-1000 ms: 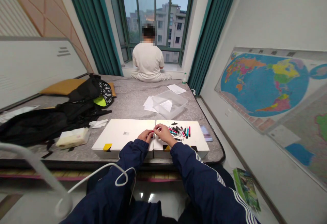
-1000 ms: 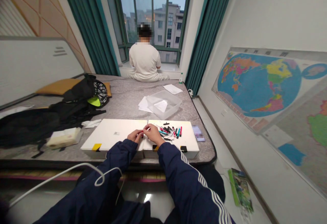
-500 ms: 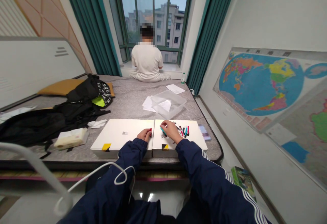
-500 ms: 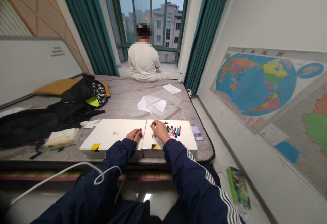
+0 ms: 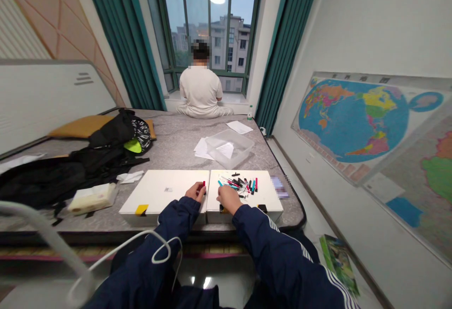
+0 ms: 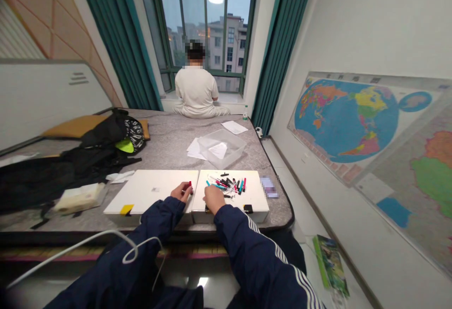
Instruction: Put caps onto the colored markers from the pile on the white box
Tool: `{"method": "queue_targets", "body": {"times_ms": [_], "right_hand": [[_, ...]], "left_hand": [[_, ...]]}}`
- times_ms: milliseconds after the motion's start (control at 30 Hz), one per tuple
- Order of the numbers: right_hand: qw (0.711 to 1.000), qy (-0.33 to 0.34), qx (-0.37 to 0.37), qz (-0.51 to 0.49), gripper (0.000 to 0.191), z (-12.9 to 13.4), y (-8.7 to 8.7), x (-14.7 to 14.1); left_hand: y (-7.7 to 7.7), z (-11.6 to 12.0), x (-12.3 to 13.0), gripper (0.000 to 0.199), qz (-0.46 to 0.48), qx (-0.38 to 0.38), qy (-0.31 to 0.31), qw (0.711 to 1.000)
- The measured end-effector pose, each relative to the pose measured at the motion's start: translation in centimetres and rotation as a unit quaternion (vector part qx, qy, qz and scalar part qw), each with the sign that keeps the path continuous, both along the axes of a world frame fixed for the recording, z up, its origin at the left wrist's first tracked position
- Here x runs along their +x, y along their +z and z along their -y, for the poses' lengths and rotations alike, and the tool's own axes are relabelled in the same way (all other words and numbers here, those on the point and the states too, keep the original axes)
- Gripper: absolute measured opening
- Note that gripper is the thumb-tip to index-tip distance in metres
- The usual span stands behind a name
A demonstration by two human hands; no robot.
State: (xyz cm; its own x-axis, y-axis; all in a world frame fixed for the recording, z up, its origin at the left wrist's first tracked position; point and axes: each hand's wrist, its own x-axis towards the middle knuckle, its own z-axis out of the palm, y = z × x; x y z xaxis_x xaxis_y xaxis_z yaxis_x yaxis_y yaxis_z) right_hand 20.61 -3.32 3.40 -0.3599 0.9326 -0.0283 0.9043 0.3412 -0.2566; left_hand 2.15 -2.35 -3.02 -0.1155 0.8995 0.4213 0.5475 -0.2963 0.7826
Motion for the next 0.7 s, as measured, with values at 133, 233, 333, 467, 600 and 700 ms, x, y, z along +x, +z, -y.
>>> {"method": "queue_targets", "body": {"times_ms": [133,233,333,467,600,700], "right_hand": [[1.0,0.006,-0.008,0.001,0.016,-0.1,-0.4,0.1],[1.0,0.006,-0.014,-0.009,0.016,-0.1,-0.5,0.2],[0.999,0.016,-0.009,-0.046,0.017,-0.3,-0.5,0.3],[0.974,0.021,0.006,-0.224,0.016,-1.3,0.2,-0.5],[0.904,-0.042,-0.003,-0.425,0.025,-2.3,1.0,-2.8],[0.885,-0.071,-0.008,-0.46,0.023,-2.8,1.2,-4.5]], "left_hand": [[0.0,0.0,0.1,0.029,-0.013,0.004,0.006,1.0],[0.0,0.0,0.0,0.029,-0.017,0.007,0.008,1.0],[0.0,0.0,0.0,0.028,-0.016,0.008,0.01,1.0],[0.0,0.0,0.0,0.027,-0.007,0.016,0.003,1.0],[0.3,0.2,0.0,0.026,-0.013,0.017,-0.008,1.0],[0.5,0.3,0.1,0.026,-0.016,0.018,0.001,1.0]]}}
